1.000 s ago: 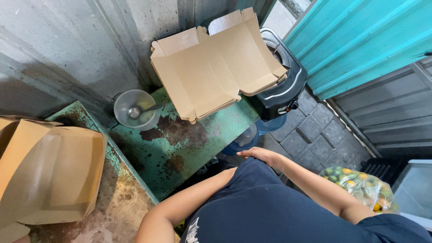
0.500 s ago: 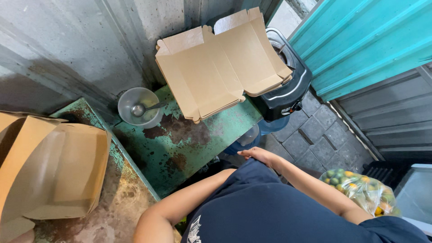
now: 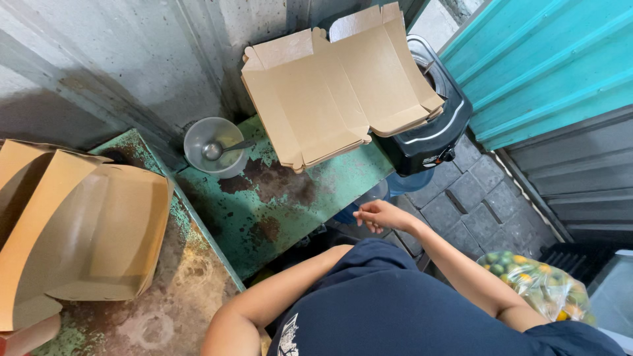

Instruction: The person folds flat cardboard sheets into small paper boxes by hand, tucking flaps and securing them with small paper tabs. The person repeats this process multiple times, stacking the finished boxes on the table.

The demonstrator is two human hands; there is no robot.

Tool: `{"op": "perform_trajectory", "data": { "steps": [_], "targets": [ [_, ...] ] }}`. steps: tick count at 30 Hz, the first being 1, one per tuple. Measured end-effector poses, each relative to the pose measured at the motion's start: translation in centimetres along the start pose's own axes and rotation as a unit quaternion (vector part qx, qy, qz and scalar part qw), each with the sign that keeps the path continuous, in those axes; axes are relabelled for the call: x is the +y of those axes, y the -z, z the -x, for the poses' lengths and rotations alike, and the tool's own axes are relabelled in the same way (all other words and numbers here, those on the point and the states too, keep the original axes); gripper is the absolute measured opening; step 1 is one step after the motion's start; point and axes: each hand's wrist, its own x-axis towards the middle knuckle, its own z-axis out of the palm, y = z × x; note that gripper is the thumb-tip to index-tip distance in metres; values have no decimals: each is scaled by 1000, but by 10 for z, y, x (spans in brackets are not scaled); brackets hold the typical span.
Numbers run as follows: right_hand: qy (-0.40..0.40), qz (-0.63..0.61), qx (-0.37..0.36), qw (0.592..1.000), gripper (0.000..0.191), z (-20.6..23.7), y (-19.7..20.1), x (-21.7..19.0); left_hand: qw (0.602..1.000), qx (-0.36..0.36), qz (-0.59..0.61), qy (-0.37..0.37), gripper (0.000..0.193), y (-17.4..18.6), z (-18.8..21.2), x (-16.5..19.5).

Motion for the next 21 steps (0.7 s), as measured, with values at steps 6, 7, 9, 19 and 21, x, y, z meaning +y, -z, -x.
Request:
{"op": "perform_trajectory", "data": {
  "steps": [6,7,9,19,21],
  "targets": [
    [253,112,107,955,28,-5,26,-52,1000,3,2,1,31,-3,0,-2],
    [295,156,150,931,26,-10,30,-62,1000,5,2,2,31,-3,0,-2],
    [368,233,202,877,23,-22,41,-80,1000,6,5,2,32,-5,0,-2],
    [407,298,96,858,32,-74,77,-102,1000,15,8,3,32,-4,-1,-2],
    [397,301,91,862,31,-77,79,-104,1000,14,8,4,33,-4,-1,-2]
  ]
}}
